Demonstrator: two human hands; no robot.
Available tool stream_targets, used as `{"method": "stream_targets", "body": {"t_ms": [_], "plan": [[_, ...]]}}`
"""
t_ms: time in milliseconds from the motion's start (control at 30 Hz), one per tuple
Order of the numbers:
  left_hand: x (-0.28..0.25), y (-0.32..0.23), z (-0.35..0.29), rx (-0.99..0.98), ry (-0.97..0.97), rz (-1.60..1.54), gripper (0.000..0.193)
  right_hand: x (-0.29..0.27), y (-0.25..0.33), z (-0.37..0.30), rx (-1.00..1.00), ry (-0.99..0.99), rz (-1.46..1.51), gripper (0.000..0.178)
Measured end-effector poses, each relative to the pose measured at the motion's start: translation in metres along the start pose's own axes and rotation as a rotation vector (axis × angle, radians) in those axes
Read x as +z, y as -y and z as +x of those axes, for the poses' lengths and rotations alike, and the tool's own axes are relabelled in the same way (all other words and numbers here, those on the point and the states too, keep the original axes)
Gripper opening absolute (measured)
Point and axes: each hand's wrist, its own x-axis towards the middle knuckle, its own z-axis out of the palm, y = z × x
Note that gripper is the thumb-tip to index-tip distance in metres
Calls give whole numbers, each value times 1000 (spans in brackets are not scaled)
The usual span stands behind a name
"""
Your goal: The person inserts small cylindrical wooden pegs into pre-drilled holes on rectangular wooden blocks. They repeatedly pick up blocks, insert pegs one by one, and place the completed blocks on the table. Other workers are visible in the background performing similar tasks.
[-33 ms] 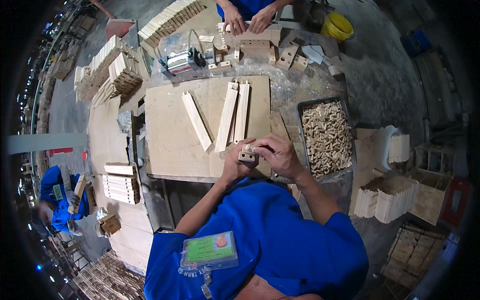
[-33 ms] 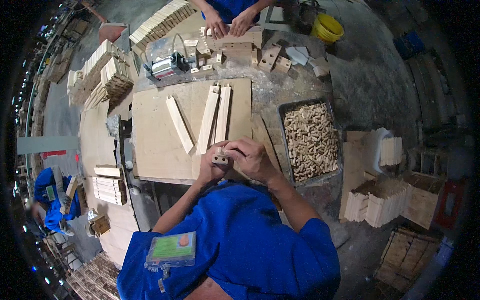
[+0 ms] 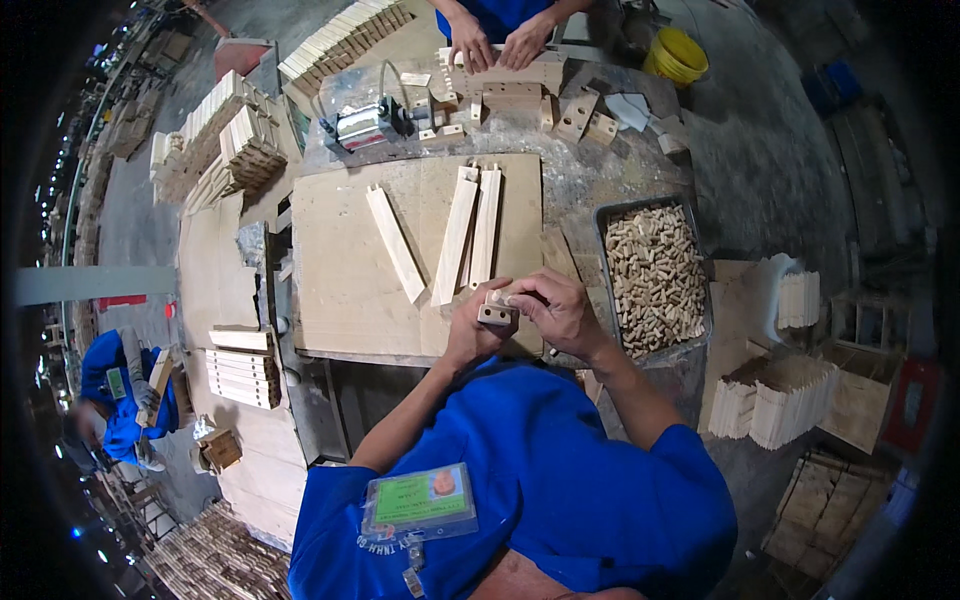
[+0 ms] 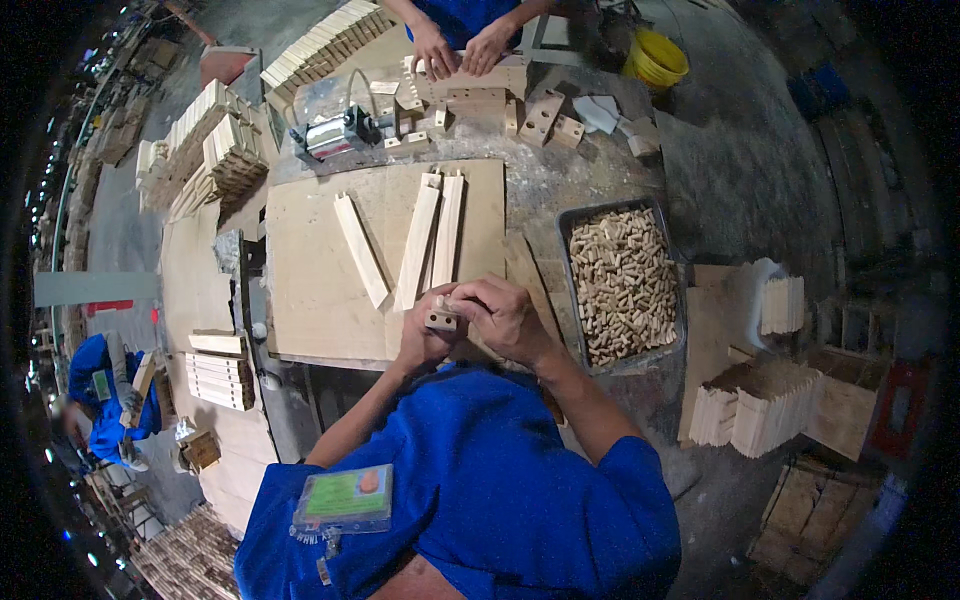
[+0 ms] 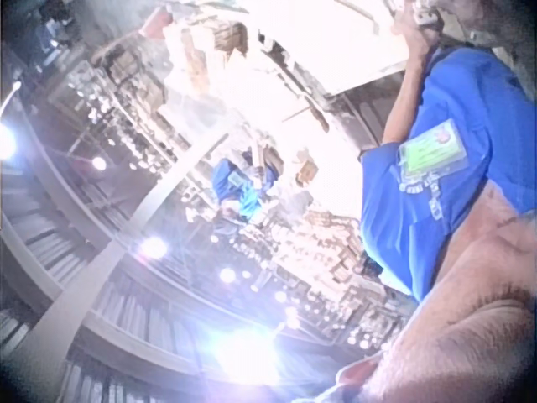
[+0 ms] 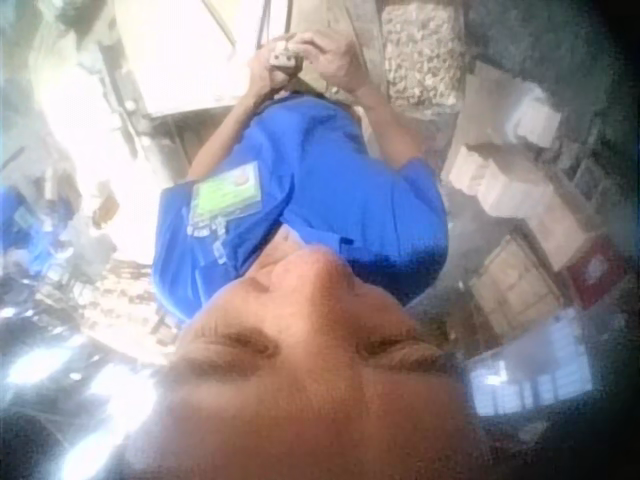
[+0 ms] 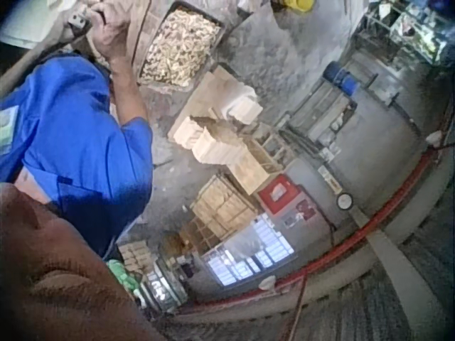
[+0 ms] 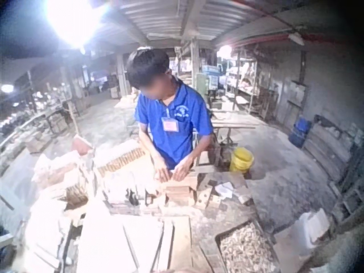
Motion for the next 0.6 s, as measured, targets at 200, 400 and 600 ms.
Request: {"method": "stream_targets", "body": {"t_ms": [200,400,600], "plan": [[2,-2,-1,63,38,-20,54,-6,11,8,-201,106,-291,9],[17,27,-8,57,4,-308,49,0,28,8,-273,131,-418,11],[-4,-15,-6,48,-1,-31,51,-6,6,2,-156,75,-241,25]]}}
